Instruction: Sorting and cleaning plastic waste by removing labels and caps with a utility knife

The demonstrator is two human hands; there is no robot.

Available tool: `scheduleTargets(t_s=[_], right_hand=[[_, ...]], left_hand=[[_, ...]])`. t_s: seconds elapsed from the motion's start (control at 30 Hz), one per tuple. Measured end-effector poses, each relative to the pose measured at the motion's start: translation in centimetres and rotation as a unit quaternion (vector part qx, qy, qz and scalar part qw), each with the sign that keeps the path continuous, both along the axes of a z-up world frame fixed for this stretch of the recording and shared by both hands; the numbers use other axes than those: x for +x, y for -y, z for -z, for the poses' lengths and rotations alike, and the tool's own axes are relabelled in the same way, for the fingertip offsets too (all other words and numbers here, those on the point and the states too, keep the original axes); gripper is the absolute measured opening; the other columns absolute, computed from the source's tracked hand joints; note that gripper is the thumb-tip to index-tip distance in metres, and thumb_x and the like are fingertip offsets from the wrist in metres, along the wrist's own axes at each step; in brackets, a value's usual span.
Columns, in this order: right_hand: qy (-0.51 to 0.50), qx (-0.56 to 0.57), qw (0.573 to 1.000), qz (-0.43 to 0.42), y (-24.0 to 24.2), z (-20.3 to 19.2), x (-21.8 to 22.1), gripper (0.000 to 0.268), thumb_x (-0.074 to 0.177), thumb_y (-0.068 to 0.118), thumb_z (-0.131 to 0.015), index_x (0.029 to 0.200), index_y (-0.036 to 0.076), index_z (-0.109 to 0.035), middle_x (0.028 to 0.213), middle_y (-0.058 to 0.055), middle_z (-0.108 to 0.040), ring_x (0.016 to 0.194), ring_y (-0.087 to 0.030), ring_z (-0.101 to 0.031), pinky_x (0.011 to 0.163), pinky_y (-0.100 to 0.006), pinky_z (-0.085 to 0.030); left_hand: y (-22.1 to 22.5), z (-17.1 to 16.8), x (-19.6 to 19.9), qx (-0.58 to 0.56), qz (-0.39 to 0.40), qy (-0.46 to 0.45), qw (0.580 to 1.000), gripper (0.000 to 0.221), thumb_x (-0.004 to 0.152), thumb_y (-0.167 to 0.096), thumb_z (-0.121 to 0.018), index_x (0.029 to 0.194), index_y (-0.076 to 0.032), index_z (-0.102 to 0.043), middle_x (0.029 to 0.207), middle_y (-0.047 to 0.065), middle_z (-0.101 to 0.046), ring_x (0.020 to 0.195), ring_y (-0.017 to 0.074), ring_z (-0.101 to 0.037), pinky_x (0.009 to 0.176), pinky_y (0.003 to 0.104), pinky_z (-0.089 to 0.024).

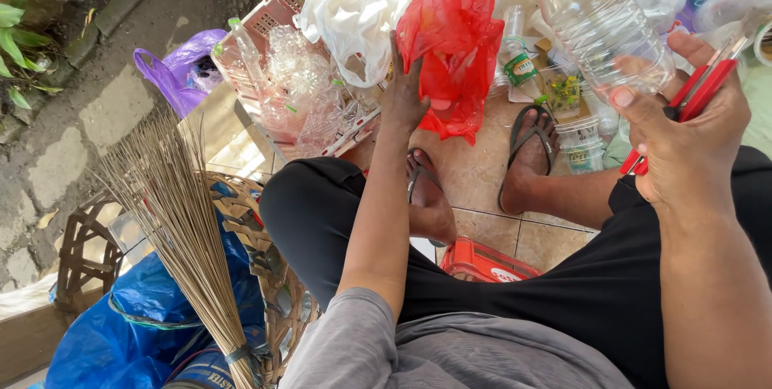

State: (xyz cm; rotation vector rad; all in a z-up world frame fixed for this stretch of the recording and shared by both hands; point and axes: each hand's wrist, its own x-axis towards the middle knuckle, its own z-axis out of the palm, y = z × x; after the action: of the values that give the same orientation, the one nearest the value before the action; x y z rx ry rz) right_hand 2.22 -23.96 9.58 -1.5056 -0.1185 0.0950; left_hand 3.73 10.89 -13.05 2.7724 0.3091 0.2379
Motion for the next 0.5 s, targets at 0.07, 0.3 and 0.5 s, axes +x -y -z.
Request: scheduleTargets(t_s=[0.07,0.3,0.5], right_hand=[[0.010,-0.015,1.000,-0.006,-0.2,-0.3,-0.1,0.061,0.098,0.002,-0.073,0.151,0.008,-0.042,0.135,-0.018,-0.067,0.083,-0.006,-0.060,0.072,-0.014,-0.050],[0.003,-0.044,0.999,-0.008,-1.0,-0.9,-0.4,0.062,0.098,-0.008,-0.071,0.149,0.007,-0.039,0.138,-0.017,-0.064,0.097,-0.012,-0.065,0.081,-0.014,-0.049],[-0.032,-0.020,0.999,-0.035,-2.4,-0.5,0.0,0.069,0.090,-0.005,-0.074,0.147,0.000,-0.036,0.135,-0.016,-0.060,0.099,-0.016,-0.066,0.081,-0.019,-0.054]], left_hand=[[-0.4,0.3,-0.2,-0.011,-0.001,-0.006,1.000,0.078,0.068,-0.008,-0.078,0.143,-0.022,-0.061,0.171,0.011,0.012,0.120,0.0370,-0.068,0.077,0.042,-0.059],[-0.6,-0.3,0.1,-0.047,0.016,0.019,0.999,0.044,0.072,-0.032,-0.090,0.113,-0.023,-0.077,0.171,0.004,-0.013,0.142,0.0354,-0.047,0.104,0.045,-0.053],[3.1,-11.2,-0.6,-0.502,0.159,0.008,0.850,0.065,0.084,-0.030,-0.085,0.142,-0.013,-0.060,0.141,0.008,-0.066,0.121,0.0245,-0.067,0.106,0.041,-0.055]])
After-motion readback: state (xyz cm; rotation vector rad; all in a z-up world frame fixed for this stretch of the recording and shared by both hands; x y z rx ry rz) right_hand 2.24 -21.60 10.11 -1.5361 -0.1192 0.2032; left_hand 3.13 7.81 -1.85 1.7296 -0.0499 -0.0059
